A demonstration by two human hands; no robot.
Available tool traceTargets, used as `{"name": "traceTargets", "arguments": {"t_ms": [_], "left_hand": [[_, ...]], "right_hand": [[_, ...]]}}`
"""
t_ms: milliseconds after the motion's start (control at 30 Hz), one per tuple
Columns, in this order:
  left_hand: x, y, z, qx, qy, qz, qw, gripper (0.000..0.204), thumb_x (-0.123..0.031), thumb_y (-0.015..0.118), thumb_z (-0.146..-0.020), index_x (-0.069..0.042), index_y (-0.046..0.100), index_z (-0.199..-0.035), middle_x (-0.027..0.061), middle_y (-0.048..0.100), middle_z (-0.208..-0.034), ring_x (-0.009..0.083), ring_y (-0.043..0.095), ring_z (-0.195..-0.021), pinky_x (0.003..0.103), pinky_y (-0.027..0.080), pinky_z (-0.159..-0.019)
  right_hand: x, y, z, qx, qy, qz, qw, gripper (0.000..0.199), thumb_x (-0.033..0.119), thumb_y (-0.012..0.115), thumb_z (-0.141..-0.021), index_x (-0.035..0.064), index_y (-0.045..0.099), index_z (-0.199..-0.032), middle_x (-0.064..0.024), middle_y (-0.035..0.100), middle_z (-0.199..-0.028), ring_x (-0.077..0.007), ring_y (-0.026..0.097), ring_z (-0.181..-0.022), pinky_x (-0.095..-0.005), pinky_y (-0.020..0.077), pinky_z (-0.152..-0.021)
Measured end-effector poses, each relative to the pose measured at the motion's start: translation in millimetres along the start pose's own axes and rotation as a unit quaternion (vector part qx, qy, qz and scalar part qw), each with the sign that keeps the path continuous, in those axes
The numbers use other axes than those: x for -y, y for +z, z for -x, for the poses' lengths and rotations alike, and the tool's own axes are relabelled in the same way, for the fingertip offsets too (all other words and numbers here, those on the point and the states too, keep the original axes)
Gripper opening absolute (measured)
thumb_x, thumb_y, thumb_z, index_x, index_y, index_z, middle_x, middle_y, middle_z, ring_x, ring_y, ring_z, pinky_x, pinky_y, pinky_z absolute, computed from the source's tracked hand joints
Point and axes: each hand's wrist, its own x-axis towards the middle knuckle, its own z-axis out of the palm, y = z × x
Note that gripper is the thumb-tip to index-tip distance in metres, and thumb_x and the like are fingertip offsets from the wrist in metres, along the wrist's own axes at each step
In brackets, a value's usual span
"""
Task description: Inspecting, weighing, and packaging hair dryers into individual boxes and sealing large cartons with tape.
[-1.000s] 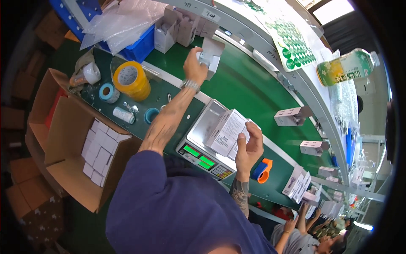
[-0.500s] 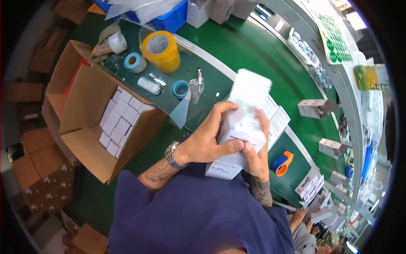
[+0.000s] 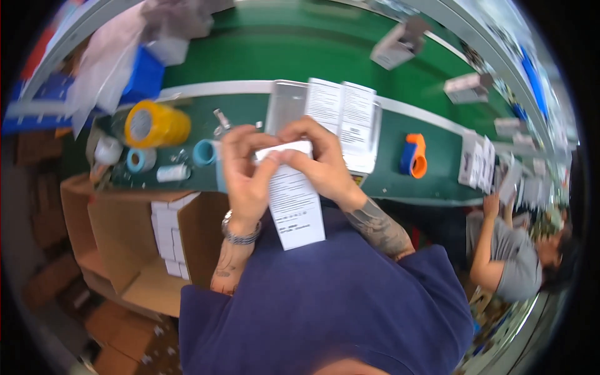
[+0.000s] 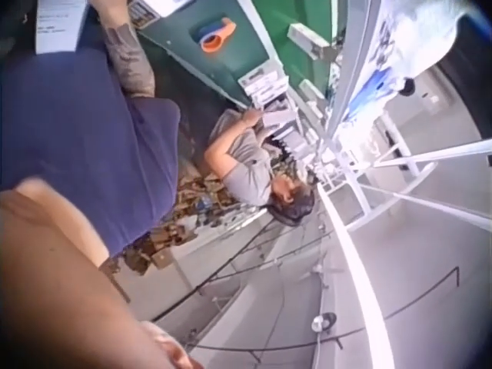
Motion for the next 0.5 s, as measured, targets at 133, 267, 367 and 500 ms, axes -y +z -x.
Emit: {"name": "traceTargets", "arguments": {"t_ms": [133,267,367,500], "left_hand": [[-4,13,-5,-0.047,-0.038,0.031,0.998,0.041,0.004,0.055,-0.086,-0.004,0.041,-0.124,0.0131,0.059,-0.11,0.0186,0.057,-0.097,0.029,0.044,-0.091],[12,-14,-5,0.053,-0.025,-0.03,0.998,0.035,0.001,0.052,-0.088,-0.003,0.047,-0.123,0.0146,0.058,-0.115,0.0217,0.055,-0.106,0.032,0.04,-0.097],[19,-15,-4,0.101,-0.014,-0.049,0.994,0.032,-0.001,0.052,-0.09,-0.002,0.05,-0.122,0.016,0.057,-0.119,0.0236,0.054,-0.112,0.034,0.039,-0.1],[23,-2,-7,0.154,0.014,-0.04,0.987,0.031,-0.005,0.053,-0.091,-0.001,0.053,-0.121,0.0183,0.055,-0.125,0.0262,0.052,-0.119,0.037,0.037,-0.102]], "right_hand": [[-4,3,0,-0.044,0.004,0.032,0.999,0.026,0.007,0.069,-0.077,0.0051,0.064,-0.103,-0.0047,0.057,-0.09,-0.0097,0.049,-0.071,-0.0208,0.0365,-0.062],[7,-11,11,0.037,-0.01,0.089,0.995,0.028,0.002,0.066,-0.079,0.005,0.06,-0.106,-0.0067,0.058,-0.102,-0.0136,0.054,-0.087,-0.0245,0.0429,-0.075],[6,-17,20,0.039,-0.007,0.065,0.997,0.031,0.0,0.066,-0.079,0.0051,0.058,-0.108,-0.008,0.058,-0.107,-0.0161,0.056,-0.094,-0.0271,0.0454,-0.082],[2,-38,34,-0.049,0.033,-0.05,0.997,0.048,-0.001,0.07,-0.075,0.0077,0.048,-0.117,-0.0105,0.053,-0.123,-0.0226,0.06,-0.1,-0.0313,0.0513,-0.084]]}}
